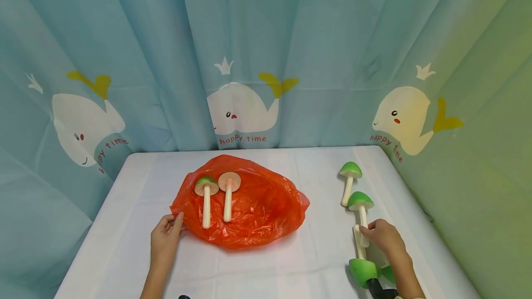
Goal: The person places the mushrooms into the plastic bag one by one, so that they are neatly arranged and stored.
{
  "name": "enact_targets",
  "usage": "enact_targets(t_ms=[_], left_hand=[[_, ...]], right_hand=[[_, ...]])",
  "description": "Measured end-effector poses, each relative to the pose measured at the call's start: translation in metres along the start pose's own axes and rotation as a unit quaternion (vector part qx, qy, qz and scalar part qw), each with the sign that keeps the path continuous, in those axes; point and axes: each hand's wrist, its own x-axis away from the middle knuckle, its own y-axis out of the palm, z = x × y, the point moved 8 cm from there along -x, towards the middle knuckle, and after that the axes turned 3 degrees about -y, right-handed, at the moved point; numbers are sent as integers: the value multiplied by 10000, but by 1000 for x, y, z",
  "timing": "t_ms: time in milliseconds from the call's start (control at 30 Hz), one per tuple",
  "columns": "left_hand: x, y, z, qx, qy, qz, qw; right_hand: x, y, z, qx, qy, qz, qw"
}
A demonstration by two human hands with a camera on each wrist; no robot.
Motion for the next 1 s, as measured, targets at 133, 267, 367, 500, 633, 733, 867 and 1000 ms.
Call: enact_targets(t_ms=[133,267,367,500,633,733,867,1000], left_hand=[[0,1,1,-49,25,2,10000],[0,1,1,-67,46,47,10000],[-1,1,1,-93,34,60,9999],[0,1,0,-101,11,35,9999],[0,2,1,-123,30,4,9999],[0,2,1,-151,6,-5,9999],[0,3,0,-151,-14,6,9999],[0,4,2,-148,28,0,9999]], right_hand=[[3,-4,3,-370,50,172,9992],[5,-5,9,-999,212,269,9944],[6,-4,15,-1561,379,246,9867],[8,0,19,-2467,488,125,9678],[10,3,20,-3458,557,-19,9367],[11,4,20,-4138,650,-24,9081],[13,5,20,-4948,831,-8,8650],[12,5,18,-5591,889,21,8244]])
